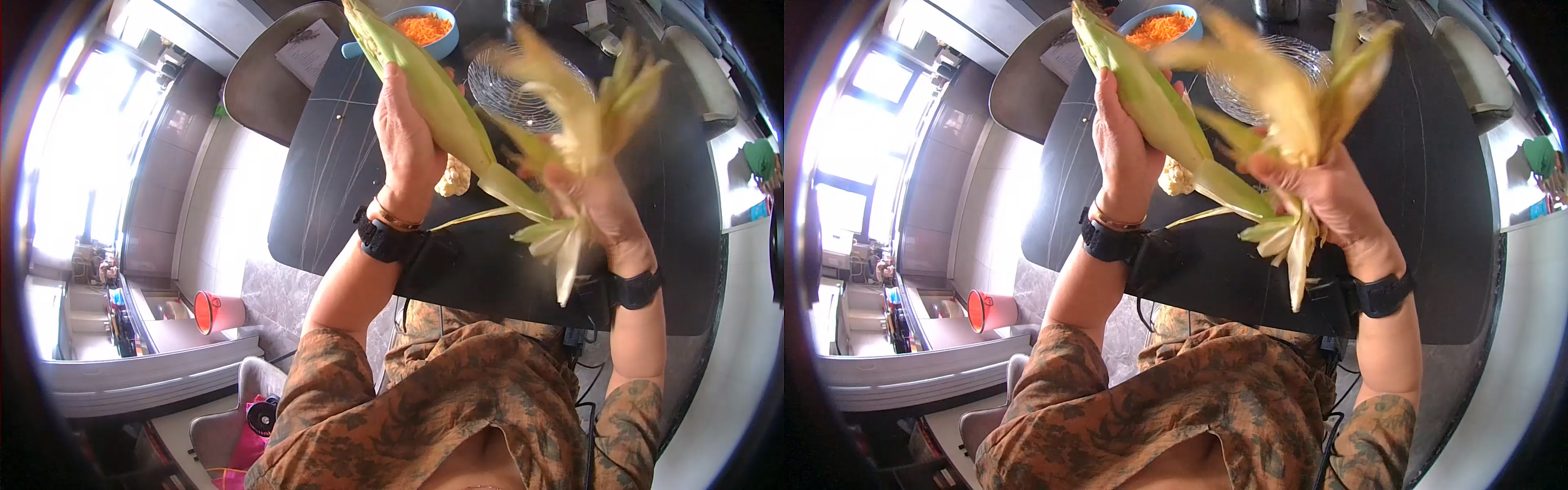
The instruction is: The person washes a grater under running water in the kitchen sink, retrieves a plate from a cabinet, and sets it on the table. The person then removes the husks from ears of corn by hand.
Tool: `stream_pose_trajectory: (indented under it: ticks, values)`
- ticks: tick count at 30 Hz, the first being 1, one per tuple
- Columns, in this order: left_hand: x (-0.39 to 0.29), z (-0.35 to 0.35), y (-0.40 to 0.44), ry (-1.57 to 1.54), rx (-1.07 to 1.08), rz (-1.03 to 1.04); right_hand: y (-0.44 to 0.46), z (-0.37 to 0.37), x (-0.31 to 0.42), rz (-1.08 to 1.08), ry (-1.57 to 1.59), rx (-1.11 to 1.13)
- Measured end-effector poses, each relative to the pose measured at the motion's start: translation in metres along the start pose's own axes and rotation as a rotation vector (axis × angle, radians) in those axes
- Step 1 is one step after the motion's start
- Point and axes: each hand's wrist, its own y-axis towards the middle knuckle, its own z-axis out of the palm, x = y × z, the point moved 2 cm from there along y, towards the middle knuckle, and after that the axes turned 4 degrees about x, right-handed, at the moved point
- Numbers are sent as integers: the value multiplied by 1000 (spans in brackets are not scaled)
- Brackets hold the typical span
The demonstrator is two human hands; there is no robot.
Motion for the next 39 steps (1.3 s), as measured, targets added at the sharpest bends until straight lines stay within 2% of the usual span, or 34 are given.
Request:
stream_pose_trajectory:
  ticks: [1, 2, 7, 10, 13, 16, 19, 22, 26, 29, 30, 31, 32, 34, 36, 37, 38, 39]
  values:
    - [-1, 0, 1, 3, -3, 20, -1, 2, 0, 60, -29, 46]
    - [-2, 0, 2, 7, -6, 41, 2, 12, -3, -89, -36, 75]
    - [1, 1, 2, -51, -87, -13, -4, 6, 6, -24, -435, 285]
    - [3, -1, 0, 18, -22, -27, -2, 4, 4, -172, -554, 286]
    - [0, -4, 0, 88, -28, 7, -4, 8, 11, -179, -695, 233]
    - [0, -4, 5, 79, -63, 113, -4, 0, 3, -280, -699, 186]
    - [-4, -13, 13, -96, -82, 45, -6, -14, -7, -211, -640, 159]
    - [-4, -9, 10, -95, -19, -23, 0, -2, -13, -299, -324, 223]
    - [11, 3, -3, -88, 88, -151, -6, 22, 5, -186, -33, 178]
    - [20, -1, -3, -142, 73, -207, -3, 12, 0, -236, -221, 205]
    - [22, -3, -2, -127, 91, -215, 1, 14, -8, -285, -96, 229]
    - [23, -4, -3, -85, 82, -206, 2, 14, -10, -266, -148, 178]
    - [21, -1, -6, -43, 73, -198, 1, 9, -12, -189, 80, 161]
    - [16, 3, -7, -28, 43, -171, -1, 5, -7, -83, 258, 145]
    - [7, -1, -1, -78, 3, -135, -1, 6, -5, -77, 257, 104]
    - [7, -6, 4, -167, 40, -151, -1, 6, -5, -91, 252, 95]
    - [3, -6, 9, -242, 175, -215, -1, 5, -4, -106, 247, 86]
    - [5, -5, 10, -210, 172, -237, -2, 7, 0, -59, 204, 40]
